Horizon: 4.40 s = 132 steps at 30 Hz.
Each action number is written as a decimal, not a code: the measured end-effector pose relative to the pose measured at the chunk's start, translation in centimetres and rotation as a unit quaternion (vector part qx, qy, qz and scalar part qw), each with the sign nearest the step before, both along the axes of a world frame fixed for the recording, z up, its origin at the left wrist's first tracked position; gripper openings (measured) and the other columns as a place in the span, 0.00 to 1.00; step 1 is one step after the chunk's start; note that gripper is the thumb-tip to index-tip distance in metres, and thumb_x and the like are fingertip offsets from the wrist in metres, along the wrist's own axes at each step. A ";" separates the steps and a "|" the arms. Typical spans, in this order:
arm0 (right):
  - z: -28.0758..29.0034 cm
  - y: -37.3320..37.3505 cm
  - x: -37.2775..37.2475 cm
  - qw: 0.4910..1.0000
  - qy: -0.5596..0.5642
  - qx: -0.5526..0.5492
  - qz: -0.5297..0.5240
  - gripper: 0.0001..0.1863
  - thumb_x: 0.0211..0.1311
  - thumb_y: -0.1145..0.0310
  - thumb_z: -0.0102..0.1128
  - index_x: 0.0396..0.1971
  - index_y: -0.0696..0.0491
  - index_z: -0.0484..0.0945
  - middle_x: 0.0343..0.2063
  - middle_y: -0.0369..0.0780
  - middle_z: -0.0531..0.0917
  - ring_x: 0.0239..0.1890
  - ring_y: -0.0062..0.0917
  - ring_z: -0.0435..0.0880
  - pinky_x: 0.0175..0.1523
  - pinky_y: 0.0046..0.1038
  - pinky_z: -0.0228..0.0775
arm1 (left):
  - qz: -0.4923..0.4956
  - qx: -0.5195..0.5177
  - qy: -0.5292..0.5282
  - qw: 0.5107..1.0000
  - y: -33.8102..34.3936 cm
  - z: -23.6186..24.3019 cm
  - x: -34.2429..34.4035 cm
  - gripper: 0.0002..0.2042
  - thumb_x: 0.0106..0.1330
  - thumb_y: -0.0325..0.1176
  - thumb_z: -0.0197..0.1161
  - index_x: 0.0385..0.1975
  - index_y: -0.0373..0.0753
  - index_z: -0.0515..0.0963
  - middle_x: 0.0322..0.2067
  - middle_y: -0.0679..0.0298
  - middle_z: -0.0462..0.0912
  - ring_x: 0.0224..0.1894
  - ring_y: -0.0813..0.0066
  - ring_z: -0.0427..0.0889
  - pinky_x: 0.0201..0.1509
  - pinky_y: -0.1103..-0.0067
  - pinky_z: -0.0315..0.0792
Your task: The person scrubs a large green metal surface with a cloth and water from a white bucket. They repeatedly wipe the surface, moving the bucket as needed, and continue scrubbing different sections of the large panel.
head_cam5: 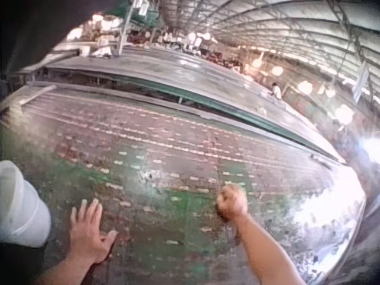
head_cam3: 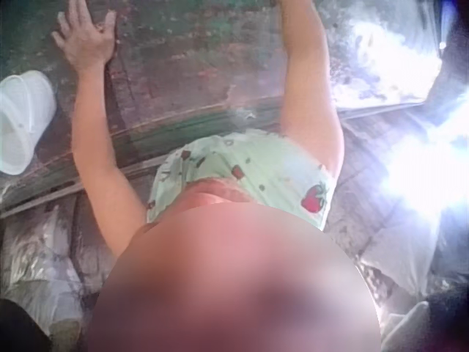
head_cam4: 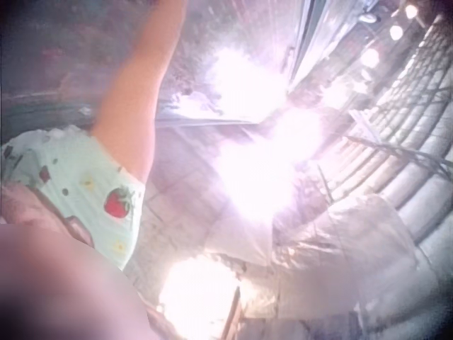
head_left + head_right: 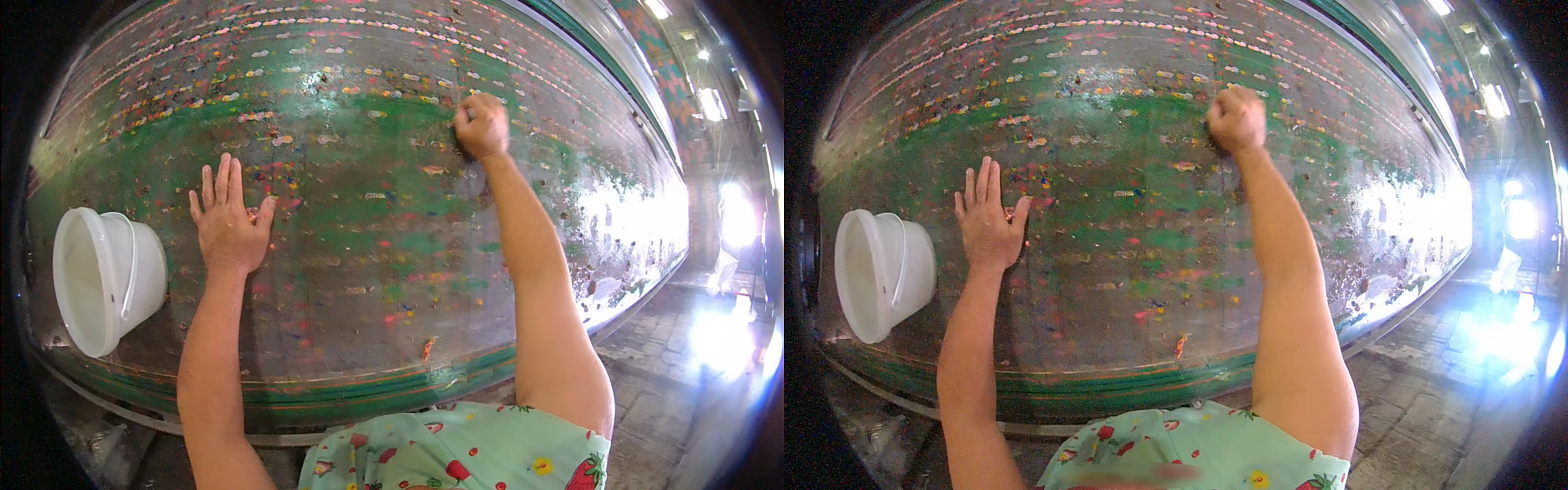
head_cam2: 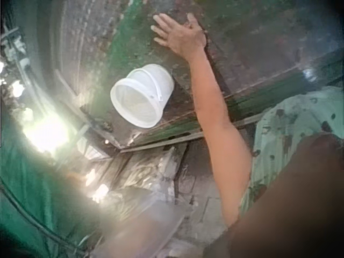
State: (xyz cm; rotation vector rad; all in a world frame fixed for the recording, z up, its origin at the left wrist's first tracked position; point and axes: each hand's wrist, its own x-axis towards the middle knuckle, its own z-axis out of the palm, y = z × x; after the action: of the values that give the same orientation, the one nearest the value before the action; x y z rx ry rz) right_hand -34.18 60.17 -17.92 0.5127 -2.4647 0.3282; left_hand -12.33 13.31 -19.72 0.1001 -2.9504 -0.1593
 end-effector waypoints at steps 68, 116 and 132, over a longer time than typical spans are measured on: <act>-0.8 -23.2 4.9 0.993 -0.079 0.017 -0.084 0.10 0.67 0.59 0.69 0.37 0.49 0.87 0.44 0.45 0.87 0.54 0.46 0.86 0.60 0.53 0.77 | 0.005 0.058 0.015 0.998 -0.1 -0.2 0.2 0.29 0.89 0.47 0.53 0.85 0.44 0.70 0.89 0.62 0.62 0.92 0.48 0.56 0.93 0.39 0.47; 0.5 0.7 18.9 0.987 -0.013 0.016 -0.159 0.04 0.62 0.66 0.71 0.32 0.49 0.85 0.39 0.44 0.87 0.48 0.48 0.85 0.54 0.52 0.76 | -0.009 -0.003 0.071 0.997 -1.1 -2.8 -0.6 0.25 0.90 0.38 0.53 0.83 0.49 0.74 0.87 0.69 0.69 0.89 0.54 0.63 0.93 0.43 0.51; -0.2 4.5 27.5 0.975 -0.030 0.023 -0.218 0.03 0.64 0.65 0.70 0.34 0.46 0.88 0.45 0.44 0.89 0.50 0.49 0.86 0.57 0.51 0.78 | -0.004 -0.016 0.023 1.000 -1.2 -2.3 -1.0 0.27 0.92 0.47 0.51 0.86 0.52 0.70 0.89 0.70 0.64 0.91 0.54 0.59 0.92 0.42 0.50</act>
State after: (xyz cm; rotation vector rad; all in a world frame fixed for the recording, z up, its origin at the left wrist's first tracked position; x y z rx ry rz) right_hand -6.67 64.65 -18.14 -0.0295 -2.5625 0.1082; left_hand -13.38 12.13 -22.00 0.0783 -2.9076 -0.1134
